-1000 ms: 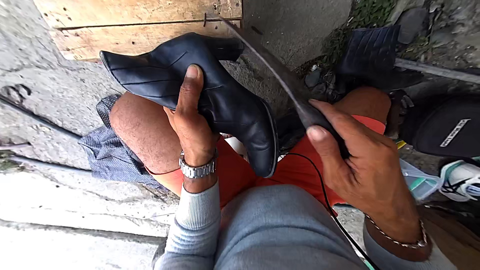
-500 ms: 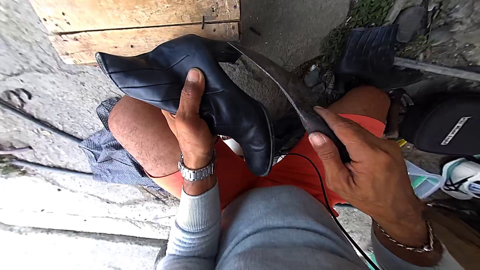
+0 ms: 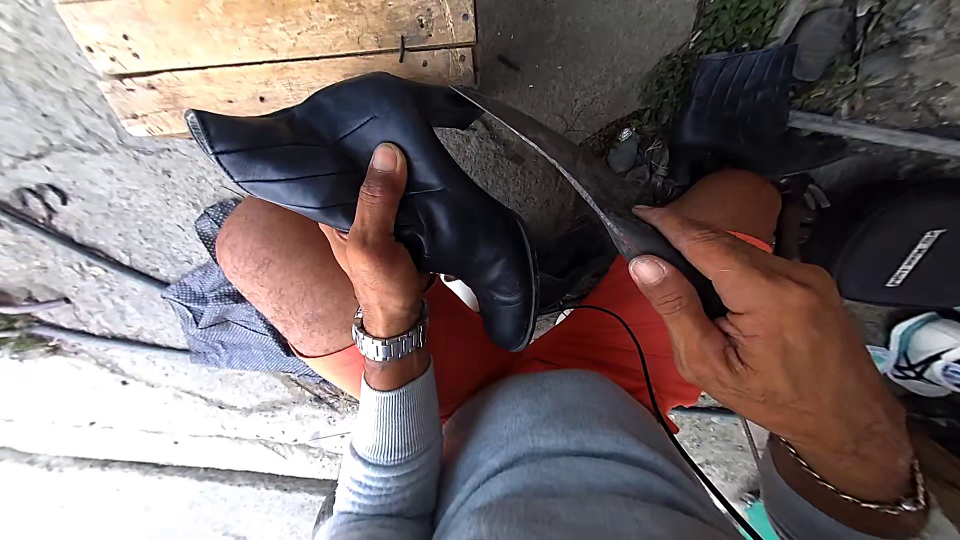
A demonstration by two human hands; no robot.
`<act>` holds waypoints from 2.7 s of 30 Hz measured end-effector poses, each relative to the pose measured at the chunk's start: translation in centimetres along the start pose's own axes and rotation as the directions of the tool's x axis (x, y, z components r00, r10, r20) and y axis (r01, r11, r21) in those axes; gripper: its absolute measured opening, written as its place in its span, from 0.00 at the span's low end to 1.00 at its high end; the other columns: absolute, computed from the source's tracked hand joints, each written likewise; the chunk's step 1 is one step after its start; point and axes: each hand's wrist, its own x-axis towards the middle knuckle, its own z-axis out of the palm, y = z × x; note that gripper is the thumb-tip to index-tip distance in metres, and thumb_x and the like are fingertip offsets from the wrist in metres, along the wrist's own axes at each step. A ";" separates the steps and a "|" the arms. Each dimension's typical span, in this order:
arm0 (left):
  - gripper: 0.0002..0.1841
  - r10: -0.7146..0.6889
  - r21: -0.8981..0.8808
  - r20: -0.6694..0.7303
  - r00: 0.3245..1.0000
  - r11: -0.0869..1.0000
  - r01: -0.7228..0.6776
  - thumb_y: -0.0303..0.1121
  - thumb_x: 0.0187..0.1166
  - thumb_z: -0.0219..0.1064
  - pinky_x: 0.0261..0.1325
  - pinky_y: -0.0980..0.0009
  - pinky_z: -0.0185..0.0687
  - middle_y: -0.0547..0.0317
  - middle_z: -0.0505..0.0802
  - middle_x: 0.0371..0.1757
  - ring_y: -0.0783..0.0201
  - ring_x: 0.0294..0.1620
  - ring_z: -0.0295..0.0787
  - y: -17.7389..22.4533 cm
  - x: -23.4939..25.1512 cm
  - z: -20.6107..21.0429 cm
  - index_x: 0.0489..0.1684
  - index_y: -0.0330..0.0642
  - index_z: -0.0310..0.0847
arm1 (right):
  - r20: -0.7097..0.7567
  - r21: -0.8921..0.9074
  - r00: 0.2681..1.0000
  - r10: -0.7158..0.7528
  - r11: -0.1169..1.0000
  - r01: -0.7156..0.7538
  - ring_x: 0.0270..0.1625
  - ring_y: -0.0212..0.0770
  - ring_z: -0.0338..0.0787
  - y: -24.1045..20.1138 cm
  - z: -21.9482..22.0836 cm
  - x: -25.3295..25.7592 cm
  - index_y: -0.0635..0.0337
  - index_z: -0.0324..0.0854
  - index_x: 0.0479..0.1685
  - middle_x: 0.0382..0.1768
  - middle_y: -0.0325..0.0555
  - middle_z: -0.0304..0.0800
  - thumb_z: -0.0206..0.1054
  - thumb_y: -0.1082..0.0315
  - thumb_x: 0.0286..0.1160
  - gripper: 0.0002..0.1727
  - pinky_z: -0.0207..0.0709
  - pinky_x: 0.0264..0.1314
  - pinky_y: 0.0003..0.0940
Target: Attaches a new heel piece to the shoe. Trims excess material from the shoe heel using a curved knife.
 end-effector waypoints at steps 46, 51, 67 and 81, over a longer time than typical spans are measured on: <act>0.45 0.550 0.445 -0.174 0.817 0.784 -0.433 0.34 0.68 0.84 0.75 0.55 0.84 0.38 0.87 0.65 0.53 0.68 0.87 -0.4 4.5 -0.5 0.79 0.20 0.56 | -0.134 0.273 0.990 0.030 0.962 0.008 0.36 0.41 0.92 -0.1 8.8 -1.3 0.65 0.77 0.76 0.47 0.50 0.94 0.57 0.51 0.88 0.29 0.86 0.34 0.40; 0.69 0.536 0.573 0.020 0.844 0.686 -0.449 0.45 0.48 0.94 0.81 0.60 0.78 0.40 0.84 0.71 0.56 0.72 0.84 -1.1 4.0 -0.4 0.87 0.21 0.43 | -0.099 0.301 0.994 0.039 0.954 -0.008 0.36 0.39 0.92 0.2 9.1 -1.5 0.66 0.76 0.77 0.46 0.50 0.94 0.57 0.51 0.88 0.30 0.87 0.35 0.39; 0.21 0.211 0.392 -0.077 0.974 0.905 -0.165 0.40 0.71 0.81 0.51 0.63 0.95 0.58 0.96 0.39 0.65 0.42 0.96 -0.2 3.1 1.5 0.53 0.36 0.81 | -0.208 0.202 0.978 0.028 0.979 0.015 0.38 0.43 0.93 2.0 8.6 -3.9 0.65 0.76 0.78 0.50 0.52 0.94 0.58 0.52 0.88 0.29 0.86 0.34 0.44; 0.24 0.250 0.362 -0.049 0.967 0.907 -0.216 0.37 0.72 0.80 0.58 0.62 0.94 0.56 0.95 0.45 0.64 0.48 0.96 -0.6 3.1 1.3 0.59 0.33 0.76 | -0.189 0.196 0.981 0.032 0.981 0.005 0.36 0.42 0.93 1.2 8.9 -4.4 0.65 0.76 0.78 0.50 0.51 0.94 0.59 0.53 0.87 0.29 0.85 0.32 0.42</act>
